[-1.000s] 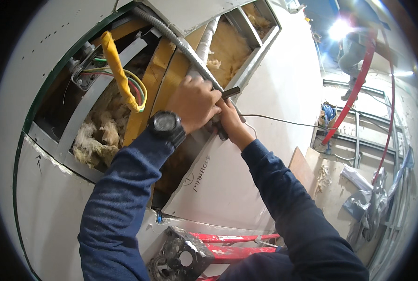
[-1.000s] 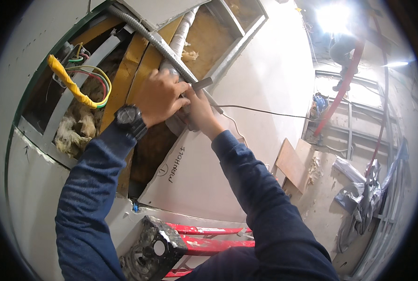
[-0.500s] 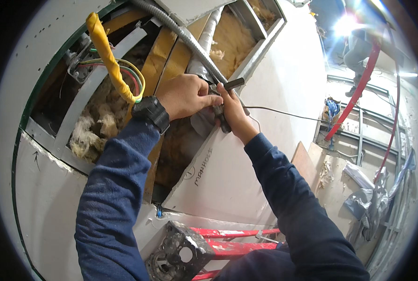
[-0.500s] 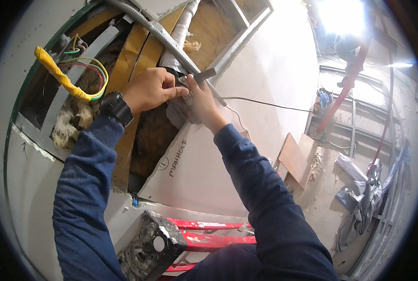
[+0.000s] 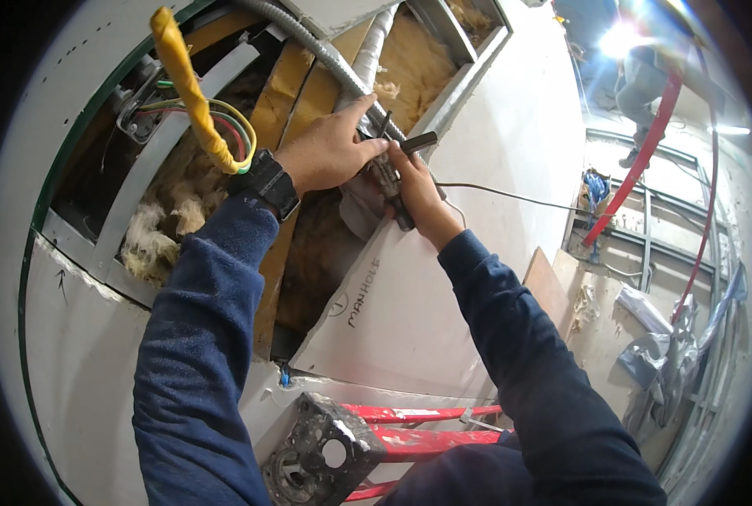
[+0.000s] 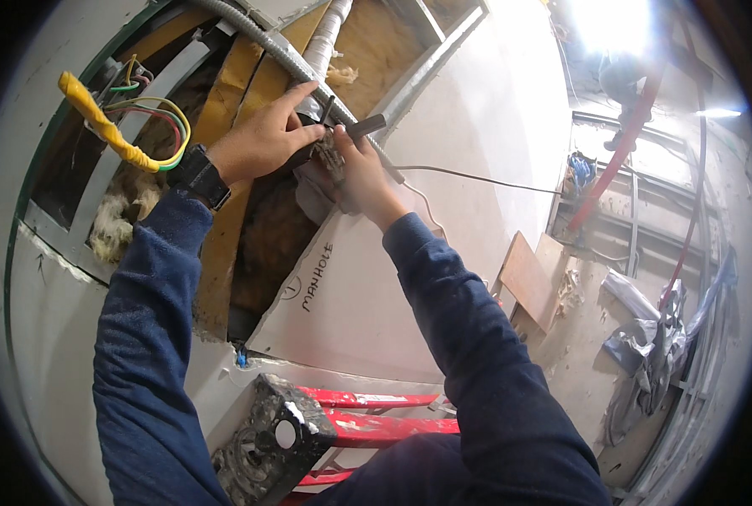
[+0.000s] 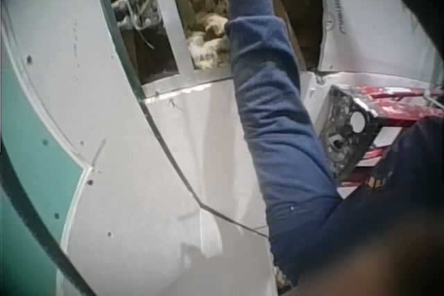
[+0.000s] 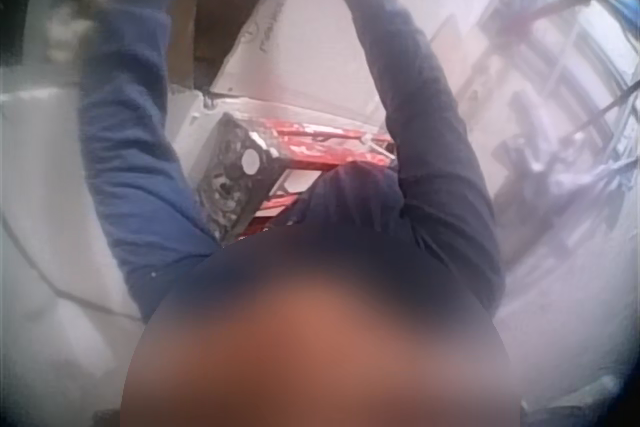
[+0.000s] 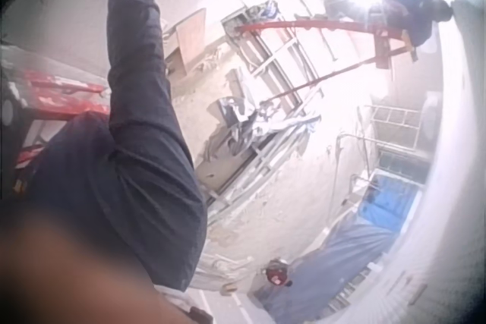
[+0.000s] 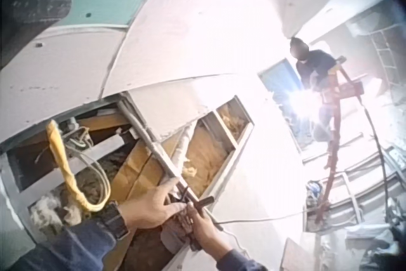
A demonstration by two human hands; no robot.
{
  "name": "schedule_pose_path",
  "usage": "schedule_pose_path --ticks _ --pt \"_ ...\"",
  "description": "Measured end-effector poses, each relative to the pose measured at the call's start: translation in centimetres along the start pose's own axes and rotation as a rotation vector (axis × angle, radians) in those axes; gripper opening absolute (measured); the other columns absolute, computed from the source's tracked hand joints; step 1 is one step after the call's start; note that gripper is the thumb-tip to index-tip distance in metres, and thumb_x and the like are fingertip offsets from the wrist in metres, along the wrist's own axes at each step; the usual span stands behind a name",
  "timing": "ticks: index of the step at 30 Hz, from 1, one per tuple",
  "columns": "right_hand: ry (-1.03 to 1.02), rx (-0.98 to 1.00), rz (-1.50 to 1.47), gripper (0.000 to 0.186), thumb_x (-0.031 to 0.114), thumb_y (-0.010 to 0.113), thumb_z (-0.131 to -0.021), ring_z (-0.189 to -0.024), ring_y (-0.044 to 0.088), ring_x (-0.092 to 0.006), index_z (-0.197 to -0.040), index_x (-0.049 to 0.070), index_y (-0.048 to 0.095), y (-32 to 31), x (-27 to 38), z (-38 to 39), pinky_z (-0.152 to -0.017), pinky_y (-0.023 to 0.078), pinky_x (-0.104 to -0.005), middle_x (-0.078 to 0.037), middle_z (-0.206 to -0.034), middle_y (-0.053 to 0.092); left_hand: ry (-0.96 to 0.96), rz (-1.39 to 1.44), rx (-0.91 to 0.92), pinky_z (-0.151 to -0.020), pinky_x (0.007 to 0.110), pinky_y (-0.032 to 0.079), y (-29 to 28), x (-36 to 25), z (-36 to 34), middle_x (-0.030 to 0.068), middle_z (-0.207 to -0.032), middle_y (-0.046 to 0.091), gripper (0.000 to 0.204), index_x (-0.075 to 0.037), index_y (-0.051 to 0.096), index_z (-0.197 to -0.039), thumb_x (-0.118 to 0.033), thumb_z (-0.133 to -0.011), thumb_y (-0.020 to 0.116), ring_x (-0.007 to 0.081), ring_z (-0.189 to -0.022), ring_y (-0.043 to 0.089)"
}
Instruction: The person uses a pneumatic nail gun to fasten a metal electrical box into an open ceiling cavity. They repeatedly position the box and drive fasteners while standing on a ladder, then remove the tool and adjust the box by hand.
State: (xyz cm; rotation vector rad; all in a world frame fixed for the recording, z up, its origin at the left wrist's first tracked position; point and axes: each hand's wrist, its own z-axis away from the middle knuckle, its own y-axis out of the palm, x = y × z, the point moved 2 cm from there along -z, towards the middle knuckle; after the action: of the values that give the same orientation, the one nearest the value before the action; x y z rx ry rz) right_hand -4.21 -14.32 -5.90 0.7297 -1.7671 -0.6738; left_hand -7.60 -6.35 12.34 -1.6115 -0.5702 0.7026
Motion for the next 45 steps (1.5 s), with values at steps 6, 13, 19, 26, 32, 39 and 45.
schedule_pose_path --ticks 6,13,19,26,32,39,45 --pt "0.037 -0.074 0.121 0.045 0.053 0.050 -0.106 -0.052 0.056 -0.0144 -0.117 0.010 0.059 0.2 0.8 0.4 -0.042 0.047 -0.0281 -0.005 -0.082 0.062 0.130 -0.898 -0.156 -0.085 0.045 0.053 1.2 2.7 2.6 0.0089 -0.106 0.067 0.020 -0.005 0.066 -0.106 -0.015 -0.089 0.068 0.0312 -0.099 0.065" --pt "0.062 -0.075 0.171 0.047 0.054 0.049 -0.106 -0.051 0.056 -0.0137 -0.117 0.009 0.059 0.2 1.0 0.5 -0.041 0.046 -0.0273 -0.005 -0.083 0.063 0.209 -0.740 -0.327 -0.090 0.041 0.046 2.2 2.6 3.5 0.0081 -0.105 0.067 0.043 -0.008 0.062 -0.123 -0.016 -0.084 0.078 0.0290 -0.106 0.060" --pt "-0.014 -0.053 0.159 0.048 0.053 0.049 -0.106 -0.050 0.057 -0.0139 -0.118 0.008 0.059 0.5 1.1 0.6 -0.041 0.046 -0.0267 -0.005 -0.082 0.064 0.228 -0.965 -0.123 -0.098 0.042 0.043 0.5 -1.9 2.6 0.0110 -0.110 0.064 0.052 -0.011 0.066 -0.123 -0.025 -0.077 0.085 0.0316 -0.110 0.059" --pt "0.032 -0.029 0.138 0.055 0.054 0.054 -0.105 -0.057 0.060 -0.0160 -0.136 0.009 0.052 0.2 1.2 0.6 -0.040 0.043 -0.0311 -0.009 -0.094 0.065 0.280 -0.771 -0.299 -0.099 0.045 0.043 0.5 -2.4 4.1 0.0109 -0.099 0.060 0.040 -0.008 0.068 -0.103 -0.029 -0.073 0.085 0.0318 -0.104 0.058" --pt "0.044 -0.011 0.130 0.057 0.056 0.054 -0.104 -0.058 0.060 -0.0164 -0.135 0.008 0.053 0.2 0.9 0.7 -0.042 0.045 -0.0297 -0.009 -0.096 0.066 -0.015 -0.245 0.161 -0.093 0.043 0.049 1.1 -0.2 4.7 0.0163 -0.112 0.059 0.057 -0.007 0.062 -0.127 -0.025 -0.077 0.083 0.0352 -0.108 0.059" --pt "-0.012 0.038 0.129 0.055 0.056 0.053 -0.105 -0.058 0.059 -0.0153 -0.131 0.008 0.053 0.2 1.1 0.8 -0.042 0.044 -0.0284 -0.008 -0.096 0.065 0.030 -0.696 0.014 -0.091 0.044 0.048 0.9 0.3 4.4 0.0151 -0.107 0.058 0.059 -0.012 0.060 -0.127 -0.026 -0.076 0.087 0.0354 -0.105 0.058" --pt "0.031 0.027 0.136 0.055 0.055 0.052 -0.105 -0.066 0.062 -0.0141 -0.133 0.008 0.052 0.2 1.3 1.2 -0.045 0.046 -0.0283 -0.008 -0.099 0.065 0.303 -0.649 -0.389 -0.092 0.043 0.047 1.4 -0.6 4.7 0.0111 -0.111 0.057 0.075 -0.013 0.054 -0.135 -0.036 -0.073 0.090 0.0320 -0.107 0.058"
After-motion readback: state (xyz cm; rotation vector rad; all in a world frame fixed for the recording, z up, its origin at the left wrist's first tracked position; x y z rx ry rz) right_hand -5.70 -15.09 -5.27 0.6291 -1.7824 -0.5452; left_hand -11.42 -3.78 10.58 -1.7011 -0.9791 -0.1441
